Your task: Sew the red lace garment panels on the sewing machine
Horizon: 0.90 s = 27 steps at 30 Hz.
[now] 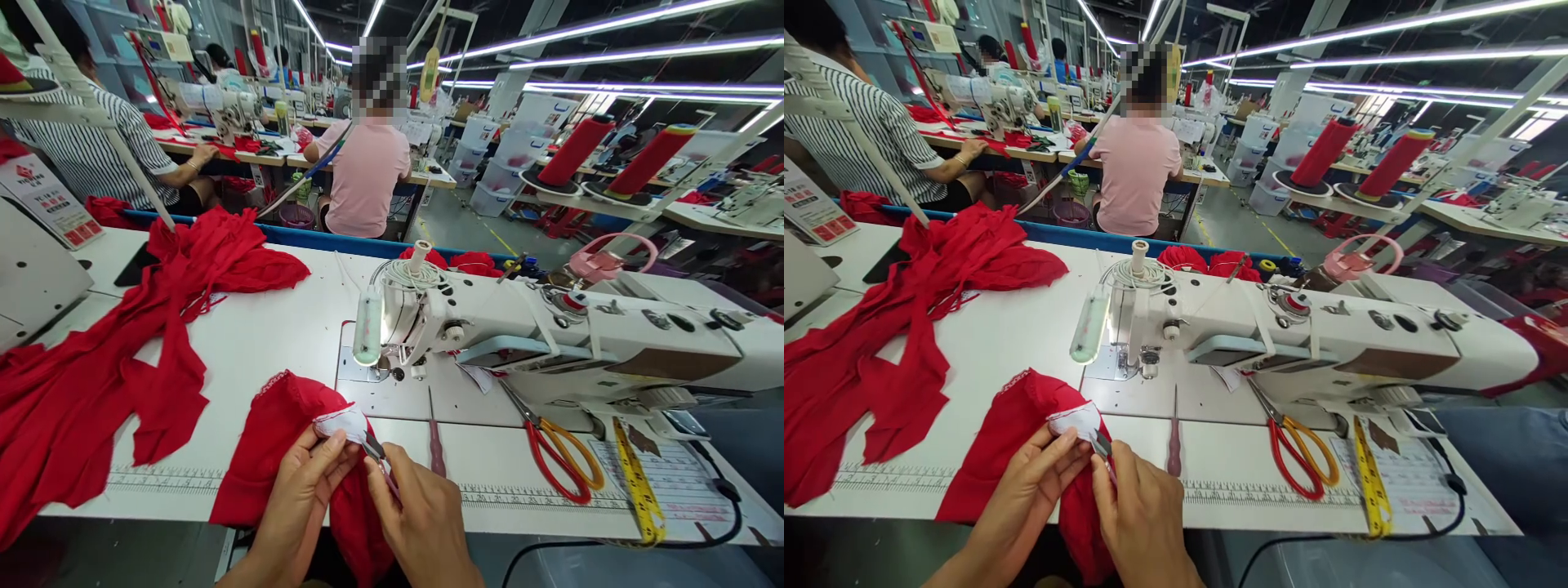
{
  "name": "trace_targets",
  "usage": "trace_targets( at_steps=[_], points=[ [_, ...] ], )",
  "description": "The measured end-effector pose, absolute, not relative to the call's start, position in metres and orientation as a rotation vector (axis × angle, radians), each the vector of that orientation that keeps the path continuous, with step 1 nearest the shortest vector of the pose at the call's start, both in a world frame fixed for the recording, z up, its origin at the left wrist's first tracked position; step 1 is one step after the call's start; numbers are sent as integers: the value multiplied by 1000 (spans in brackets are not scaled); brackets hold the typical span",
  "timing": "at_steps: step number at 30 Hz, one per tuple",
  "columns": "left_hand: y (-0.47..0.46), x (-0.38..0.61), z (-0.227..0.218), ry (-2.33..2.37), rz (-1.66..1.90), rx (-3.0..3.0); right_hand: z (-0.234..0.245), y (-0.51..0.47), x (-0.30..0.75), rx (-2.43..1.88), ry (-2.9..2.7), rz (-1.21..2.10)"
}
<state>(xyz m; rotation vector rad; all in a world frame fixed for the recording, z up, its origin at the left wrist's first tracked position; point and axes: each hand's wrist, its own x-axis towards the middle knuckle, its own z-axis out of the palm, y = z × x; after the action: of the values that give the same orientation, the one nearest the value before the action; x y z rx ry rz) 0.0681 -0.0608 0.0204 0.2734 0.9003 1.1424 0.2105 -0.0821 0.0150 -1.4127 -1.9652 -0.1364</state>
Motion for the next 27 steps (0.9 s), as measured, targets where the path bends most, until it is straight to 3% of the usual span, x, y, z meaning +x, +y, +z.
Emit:
trace_targets(
  at_steps=[17, 23, 27],
  points=[
    [-56, 66, 13, 910, 1122, 228, 8, -75, 214, -1416, -1845, -200],
    [-59, 62, 5, 972, 1137, 214, -10, -50, 280, -1853, -1799, -621],
    [-64, 55, -14, 1042, 1131, 255, -7, -31, 304, -2251, -1837, -529]
  ],
)
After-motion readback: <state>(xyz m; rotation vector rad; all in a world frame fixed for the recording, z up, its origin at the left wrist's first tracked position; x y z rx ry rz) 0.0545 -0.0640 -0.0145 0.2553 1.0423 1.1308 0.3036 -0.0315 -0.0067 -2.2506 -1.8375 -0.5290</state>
